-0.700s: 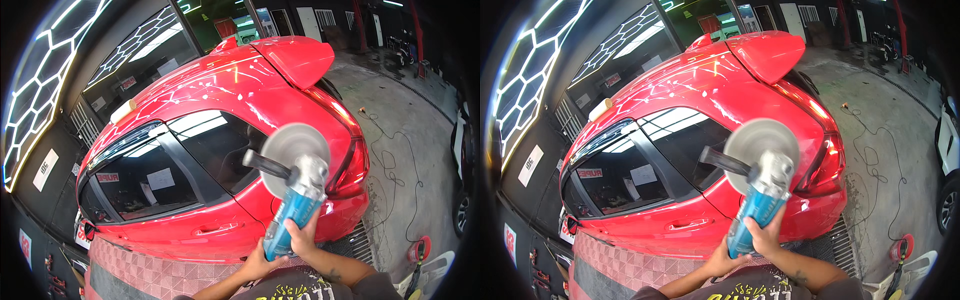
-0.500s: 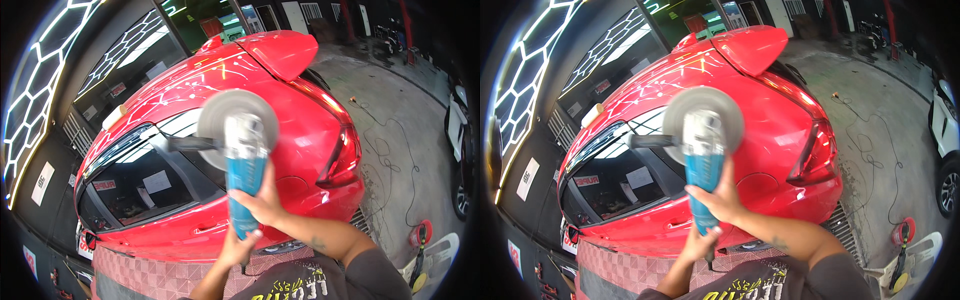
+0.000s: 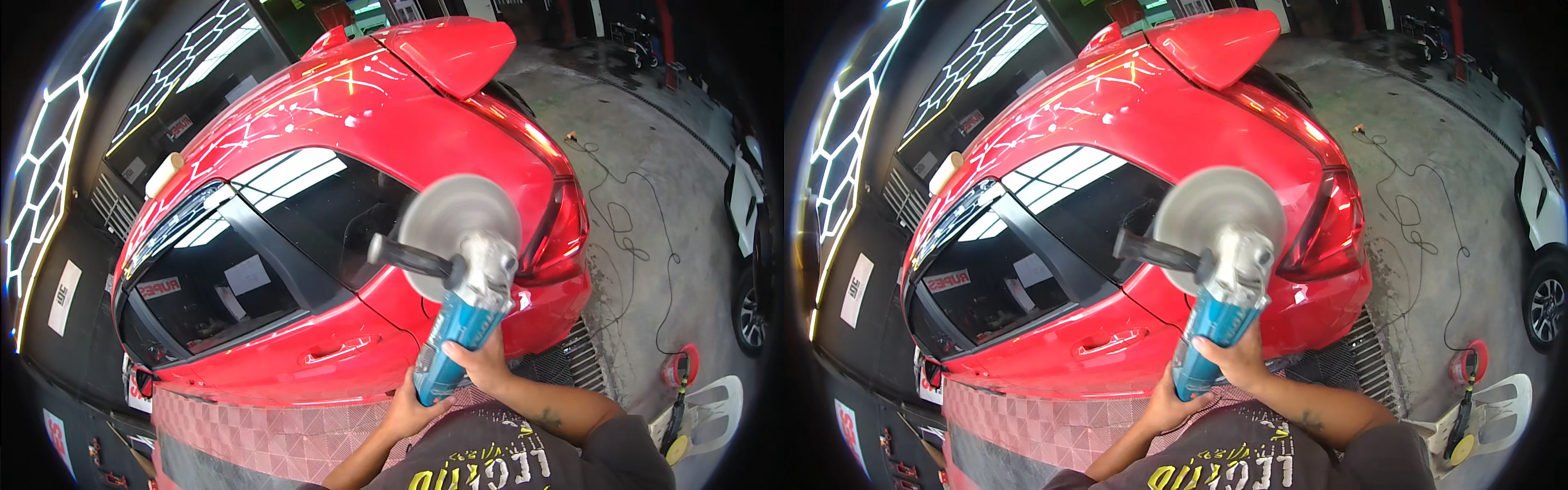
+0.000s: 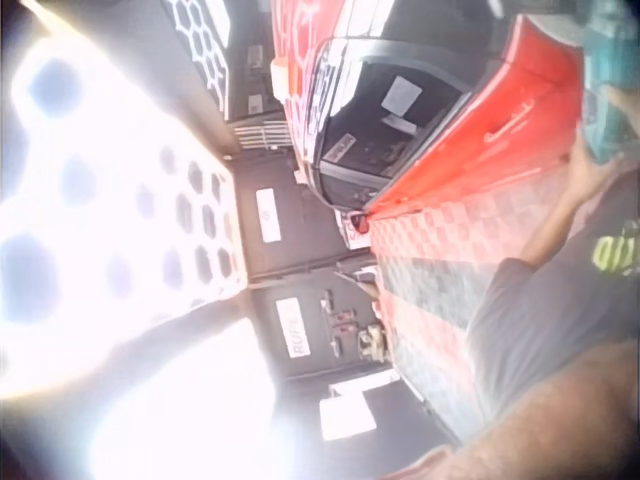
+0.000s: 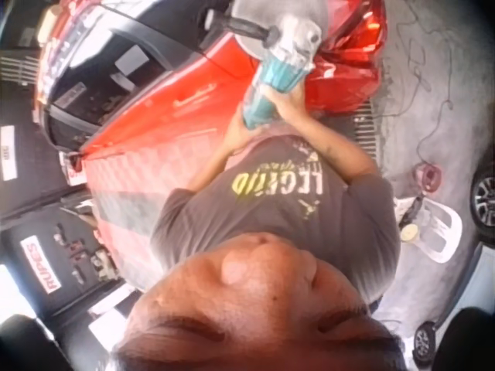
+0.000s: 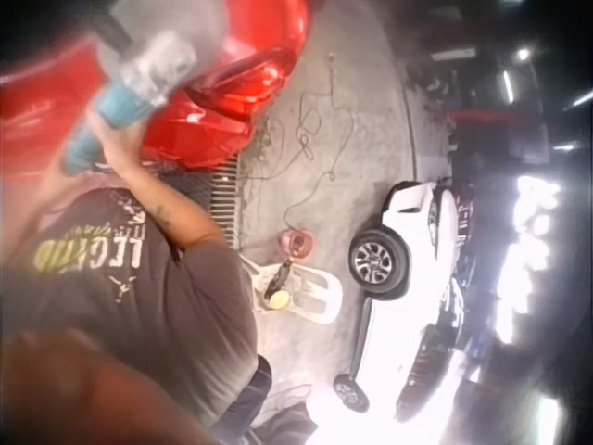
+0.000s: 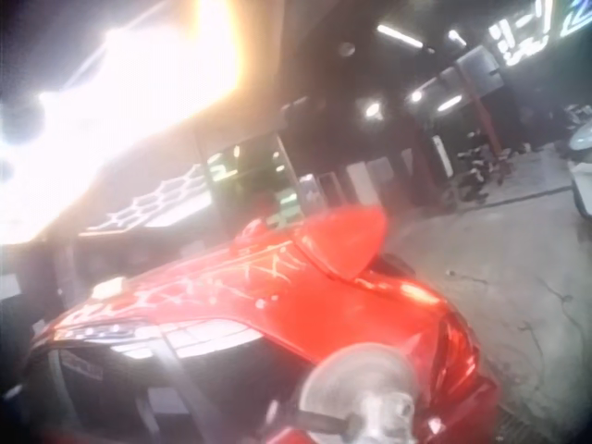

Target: The person uses a rotary polisher to buff the rear quarter panel and trunk of a red car. They periodically stop to apply a white compound from a small bottle and wipe the surface with a cloth before resuming polishing.

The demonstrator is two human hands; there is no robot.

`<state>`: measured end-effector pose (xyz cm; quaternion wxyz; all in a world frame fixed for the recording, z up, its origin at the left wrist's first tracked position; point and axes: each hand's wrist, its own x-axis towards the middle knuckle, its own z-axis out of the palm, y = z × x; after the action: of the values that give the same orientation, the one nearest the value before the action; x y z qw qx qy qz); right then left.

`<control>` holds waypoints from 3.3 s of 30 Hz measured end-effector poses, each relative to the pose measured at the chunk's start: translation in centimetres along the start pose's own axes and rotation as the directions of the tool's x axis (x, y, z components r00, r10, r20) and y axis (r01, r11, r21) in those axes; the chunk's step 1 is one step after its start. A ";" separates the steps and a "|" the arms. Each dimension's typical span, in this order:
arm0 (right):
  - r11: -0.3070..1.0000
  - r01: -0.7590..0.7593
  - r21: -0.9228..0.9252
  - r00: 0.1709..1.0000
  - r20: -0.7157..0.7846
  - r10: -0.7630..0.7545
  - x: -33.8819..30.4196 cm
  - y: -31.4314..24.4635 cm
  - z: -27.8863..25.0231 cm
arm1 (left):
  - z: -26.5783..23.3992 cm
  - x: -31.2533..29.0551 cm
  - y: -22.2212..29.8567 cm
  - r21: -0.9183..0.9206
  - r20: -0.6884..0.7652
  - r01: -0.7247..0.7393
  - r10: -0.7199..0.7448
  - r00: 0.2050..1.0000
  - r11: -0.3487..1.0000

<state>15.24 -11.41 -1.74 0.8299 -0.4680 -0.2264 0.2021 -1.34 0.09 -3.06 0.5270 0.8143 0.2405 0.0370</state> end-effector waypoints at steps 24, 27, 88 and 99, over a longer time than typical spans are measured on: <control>0.964 0.226 -0.141 0.973 0.091 -0.214 6.6 -2.2 10.0 | -6.3 1.0 2.0 -0.226 -0.151 -0.073 0.039 0.988 0.971; 0.996 0.082 -0.029 0.997 -0.009 -0.083 3.0 -0.8 6.4 | -4.5 0.6 0.0 -0.065 -0.112 -0.117 0.109 0.988 0.991; 0.975 -0.028 0.218 0.995 0.095 0.008 -1.0 -0.3 -0.6 | 0.3 -3.6 -0.7 0.006 0.027 -0.082 0.082 0.996 0.997; 0.975 -0.068 0.212 0.997 0.035 0.062 -1.1 0.2 0.0 | -0.2 -2.9 -1.0 0.130 0.023 -0.082 0.079 0.997 0.988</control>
<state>14.37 -11.92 -2.14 0.8650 -0.3806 -0.1997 0.2590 -4.31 -0.69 -3.25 0.4728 0.8564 0.2045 0.0351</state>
